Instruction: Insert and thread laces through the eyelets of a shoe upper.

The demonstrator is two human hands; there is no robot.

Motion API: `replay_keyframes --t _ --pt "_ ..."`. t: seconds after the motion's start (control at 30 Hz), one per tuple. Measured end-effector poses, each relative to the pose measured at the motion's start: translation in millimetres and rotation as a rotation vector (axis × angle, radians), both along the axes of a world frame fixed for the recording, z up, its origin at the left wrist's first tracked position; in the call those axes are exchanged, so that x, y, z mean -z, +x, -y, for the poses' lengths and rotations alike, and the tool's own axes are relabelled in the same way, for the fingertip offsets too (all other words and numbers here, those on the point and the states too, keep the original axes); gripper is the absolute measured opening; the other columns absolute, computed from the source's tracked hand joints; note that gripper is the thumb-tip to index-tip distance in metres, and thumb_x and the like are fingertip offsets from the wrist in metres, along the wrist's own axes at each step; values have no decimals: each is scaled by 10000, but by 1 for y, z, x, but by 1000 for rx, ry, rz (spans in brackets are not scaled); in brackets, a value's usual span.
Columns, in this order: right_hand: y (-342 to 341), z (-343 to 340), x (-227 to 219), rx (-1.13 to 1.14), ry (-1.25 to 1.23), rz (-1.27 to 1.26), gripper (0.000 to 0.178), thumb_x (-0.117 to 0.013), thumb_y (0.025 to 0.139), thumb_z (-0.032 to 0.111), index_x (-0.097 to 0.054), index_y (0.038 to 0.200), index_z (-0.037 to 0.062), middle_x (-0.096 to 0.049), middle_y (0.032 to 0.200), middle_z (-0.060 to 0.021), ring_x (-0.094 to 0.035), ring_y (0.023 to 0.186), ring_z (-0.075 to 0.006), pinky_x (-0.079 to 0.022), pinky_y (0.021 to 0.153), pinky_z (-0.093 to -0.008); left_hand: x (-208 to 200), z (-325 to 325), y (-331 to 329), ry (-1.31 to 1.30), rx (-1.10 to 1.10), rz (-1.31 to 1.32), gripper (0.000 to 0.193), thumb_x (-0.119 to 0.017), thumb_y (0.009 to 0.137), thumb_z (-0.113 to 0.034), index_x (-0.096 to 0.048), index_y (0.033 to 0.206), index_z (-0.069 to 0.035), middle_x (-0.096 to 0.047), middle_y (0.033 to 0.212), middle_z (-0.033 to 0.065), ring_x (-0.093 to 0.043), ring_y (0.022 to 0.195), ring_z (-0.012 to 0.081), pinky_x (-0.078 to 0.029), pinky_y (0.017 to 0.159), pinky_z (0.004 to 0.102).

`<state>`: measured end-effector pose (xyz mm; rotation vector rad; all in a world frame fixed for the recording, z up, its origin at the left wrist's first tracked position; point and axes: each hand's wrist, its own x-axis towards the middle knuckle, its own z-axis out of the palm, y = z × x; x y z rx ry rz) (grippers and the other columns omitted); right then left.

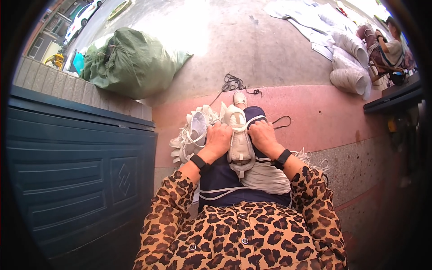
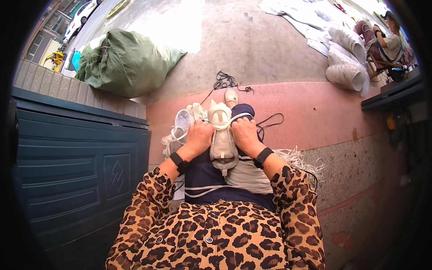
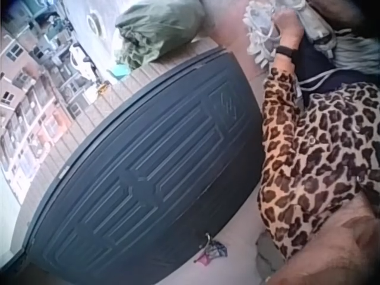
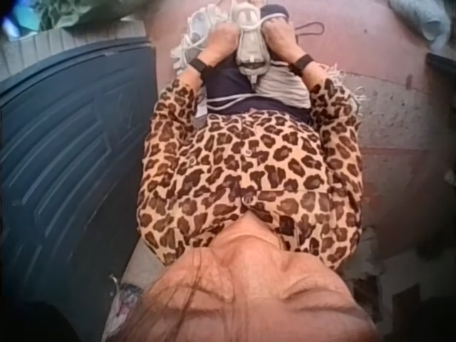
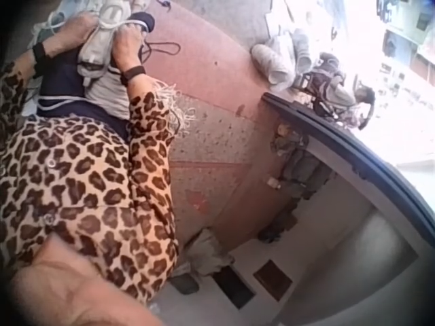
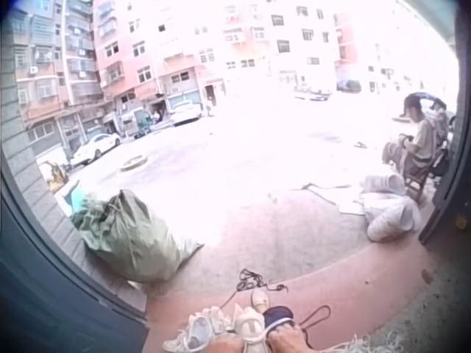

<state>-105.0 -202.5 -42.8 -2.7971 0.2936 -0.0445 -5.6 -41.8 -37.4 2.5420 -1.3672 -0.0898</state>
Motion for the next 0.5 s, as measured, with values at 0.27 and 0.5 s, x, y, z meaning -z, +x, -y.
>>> replay_keyframes --t 0.27,0.5 --pt "-11 -11 -1 -31 16 55 361 -571 793 394 -608 759 37 -546 795 -107 -498 834 -257 -368 698 -395 -1 -6 -27 -112 -192 49 184 -647 725 -245 -633 816 -85 -603 776 33 -506 836 235 -354 731 389" --pt "-3 7 14 -145 141 -29 211 -534 801 226 -608 819 29 -569 812 -149 -532 827 -319 -413 715 -435 -3 -2 -26 133 -142 -14 167 -594 763 -200 -620 875 -79 -598 812 55 -496 848 266 -376 695 418"
